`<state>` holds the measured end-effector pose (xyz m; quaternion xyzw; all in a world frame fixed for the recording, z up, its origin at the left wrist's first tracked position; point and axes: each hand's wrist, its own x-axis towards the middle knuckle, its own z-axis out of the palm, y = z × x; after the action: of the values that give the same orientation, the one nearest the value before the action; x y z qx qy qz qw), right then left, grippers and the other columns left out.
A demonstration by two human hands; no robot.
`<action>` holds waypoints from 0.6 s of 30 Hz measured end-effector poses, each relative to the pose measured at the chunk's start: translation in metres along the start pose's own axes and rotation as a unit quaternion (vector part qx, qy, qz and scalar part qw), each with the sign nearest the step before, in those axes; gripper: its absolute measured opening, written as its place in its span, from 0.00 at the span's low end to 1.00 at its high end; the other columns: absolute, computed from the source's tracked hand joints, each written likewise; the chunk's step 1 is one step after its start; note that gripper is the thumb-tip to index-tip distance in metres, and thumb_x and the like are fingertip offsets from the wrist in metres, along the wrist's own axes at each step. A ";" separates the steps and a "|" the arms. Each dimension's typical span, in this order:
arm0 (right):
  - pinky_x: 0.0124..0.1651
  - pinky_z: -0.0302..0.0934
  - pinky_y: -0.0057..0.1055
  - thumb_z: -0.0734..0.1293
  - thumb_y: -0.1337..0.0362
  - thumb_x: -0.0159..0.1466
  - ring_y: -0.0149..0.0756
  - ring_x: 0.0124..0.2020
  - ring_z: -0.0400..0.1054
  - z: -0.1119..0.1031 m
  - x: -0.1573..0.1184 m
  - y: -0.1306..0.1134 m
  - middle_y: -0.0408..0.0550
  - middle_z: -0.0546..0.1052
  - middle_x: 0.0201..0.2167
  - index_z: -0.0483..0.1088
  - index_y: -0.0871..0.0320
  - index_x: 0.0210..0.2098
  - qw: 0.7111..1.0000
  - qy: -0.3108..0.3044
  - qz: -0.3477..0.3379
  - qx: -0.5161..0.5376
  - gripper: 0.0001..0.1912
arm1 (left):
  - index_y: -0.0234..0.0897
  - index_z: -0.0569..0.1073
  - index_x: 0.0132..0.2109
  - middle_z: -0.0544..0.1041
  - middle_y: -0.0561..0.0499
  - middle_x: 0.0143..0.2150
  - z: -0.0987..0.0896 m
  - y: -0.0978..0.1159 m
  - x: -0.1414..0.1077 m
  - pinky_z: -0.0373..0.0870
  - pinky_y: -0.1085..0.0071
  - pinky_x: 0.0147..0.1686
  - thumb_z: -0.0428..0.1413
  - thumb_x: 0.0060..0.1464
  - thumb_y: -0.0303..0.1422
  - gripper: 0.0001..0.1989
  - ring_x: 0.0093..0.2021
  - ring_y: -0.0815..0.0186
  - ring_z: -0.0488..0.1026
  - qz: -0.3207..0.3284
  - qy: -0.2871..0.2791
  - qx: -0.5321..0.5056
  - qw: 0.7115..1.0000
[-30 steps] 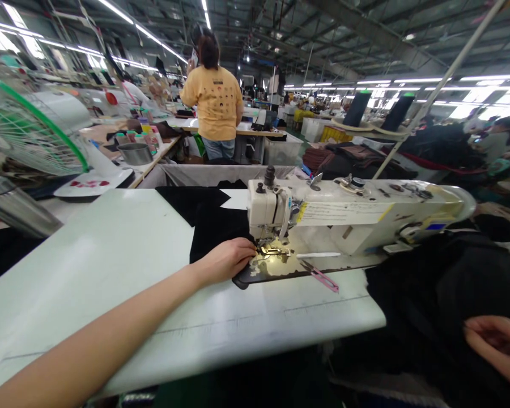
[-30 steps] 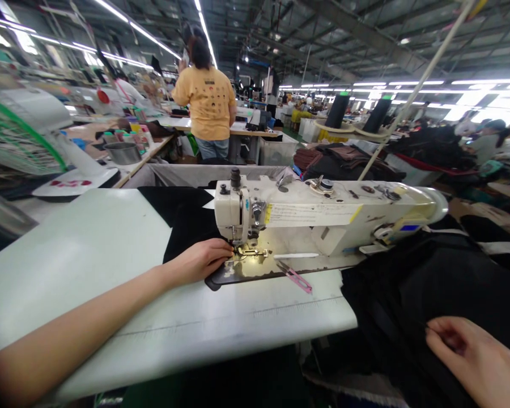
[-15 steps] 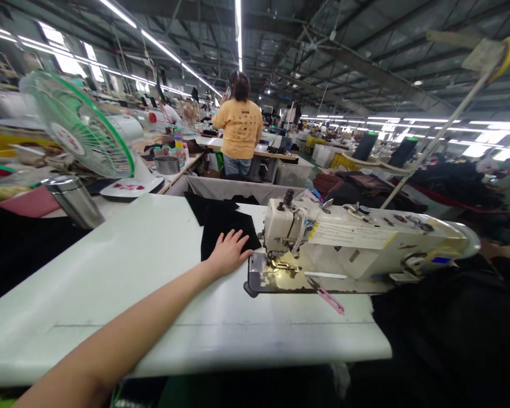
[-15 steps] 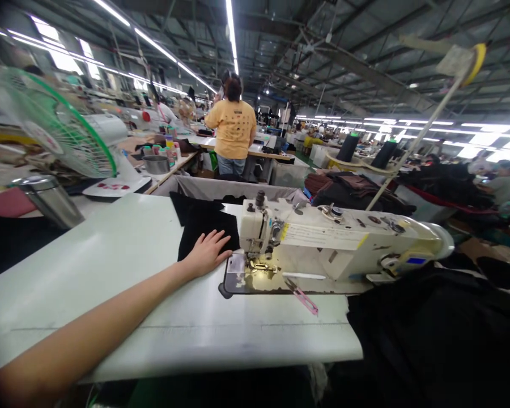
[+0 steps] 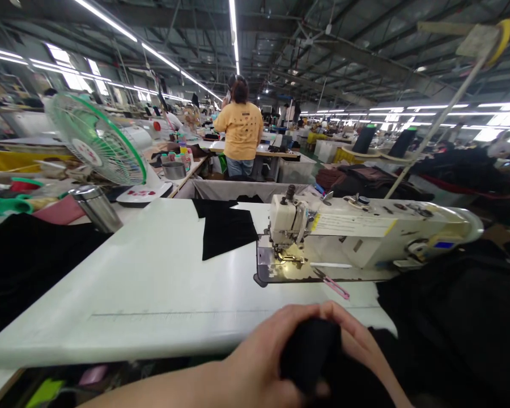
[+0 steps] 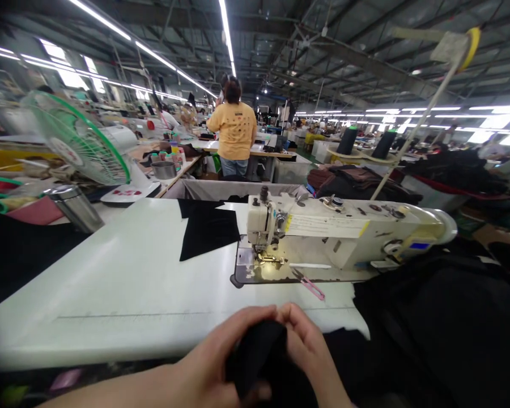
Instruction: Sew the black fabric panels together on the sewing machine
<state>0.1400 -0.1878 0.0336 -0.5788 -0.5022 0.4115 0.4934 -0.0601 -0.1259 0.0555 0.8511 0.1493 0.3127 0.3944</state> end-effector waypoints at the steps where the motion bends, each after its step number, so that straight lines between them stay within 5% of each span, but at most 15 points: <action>1: 0.26 0.66 0.32 0.61 0.44 0.67 0.39 0.24 0.70 0.010 0.005 -0.001 0.45 0.74 0.24 0.73 0.53 0.37 1.000 0.003 -0.019 0.014 0.20 | 0.42 0.66 0.61 0.77 0.45 0.55 -0.001 -0.001 0.001 0.72 0.67 0.55 0.58 0.59 0.34 0.24 0.53 0.61 0.75 -0.031 0.061 -0.010 0.998; 3: 0.30 0.70 0.37 0.57 0.41 0.68 0.46 0.31 0.75 0.025 0.010 -0.004 0.52 0.79 0.32 0.72 0.52 0.48 0.998 0.013 -0.055 0.038 0.25 | 0.41 0.74 0.49 0.80 0.48 0.43 -0.009 -0.008 0.007 0.76 0.67 0.47 0.53 0.63 0.35 0.10 0.43 0.62 0.77 -0.086 0.144 -0.001 0.986; 5: 0.38 0.73 0.42 0.57 0.38 0.66 0.51 0.44 0.76 0.035 0.007 -0.008 0.58 0.78 0.47 0.63 0.52 0.61 0.993 0.009 -0.087 0.078 0.33 | 0.40 0.75 0.40 0.80 0.50 0.36 -0.022 -0.013 0.014 0.75 0.66 0.40 0.52 0.63 0.37 0.09 0.37 0.62 0.76 -0.121 0.174 0.037 0.977; 9: 0.52 0.70 0.43 0.74 0.49 0.56 0.49 0.57 0.70 0.050 -0.007 -0.023 0.57 0.69 0.62 0.48 0.49 0.68 0.988 -0.029 -0.076 0.130 0.48 | 0.39 0.74 0.34 0.77 0.52 0.31 -0.042 -0.007 0.023 0.71 0.69 0.35 0.54 0.59 0.34 0.07 0.32 0.64 0.73 -0.136 0.194 0.122 0.964; 11: 0.53 0.70 0.40 0.75 0.59 0.56 0.46 0.54 0.72 0.052 -0.008 -0.030 0.53 0.73 0.58 0.56 0.50 0.64 0.994 -0.010 -0.040 0.098 0.41 | 0.39 0.74 0.33 0.76 0.53 0.30 -0.050 -0.002 0.025 0.69 0.70 0.34 0.55 0.57 0.35 0.07 0.31 0.65 0.72 -0.141 0.206 0.149 0.957; 14: 0.47 0.72 0.37 0.70 0.61 0.59 0.43 0.43 0.76 0.038 0.008 -0.036 0.50 0.80 0.44 0.70 0.55 0.51 0.996 0.056 -0.044 0.051 0.20 | 0.38 0.73 0.30 0.74 0.54 0.27 -0.070 -0.002 0.030 0.67 0.71 0.30 0.54 0.58 0.42 0.14 0.29 0.65 0.70 -0.168 0.220 0.167 0.946; 18: 0.33 0.69 0.33 0.69 0.57 0.59 0.38 0.28 0.72 -0.001 0.052 -0.052 0.44 0.76 0.25 0.73 0.57 0.31 0.982 0.136 -0.121 -0.046 0.10 | 0.37 0.77 0.31 0.78 0.53 0.29 -0.119 0.002 0.061 0.69 0.70 0.31 0.55 0.54 0.48 0.19 0.30 0.62 0.74 -0.226 0.132 0.142 0.955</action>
<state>0.1396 -0.1358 0.0859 -0.5862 -0.5152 0.2427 0.5763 -0.0907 -0.0280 0.1410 0.7932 0.4315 0.3005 0.3072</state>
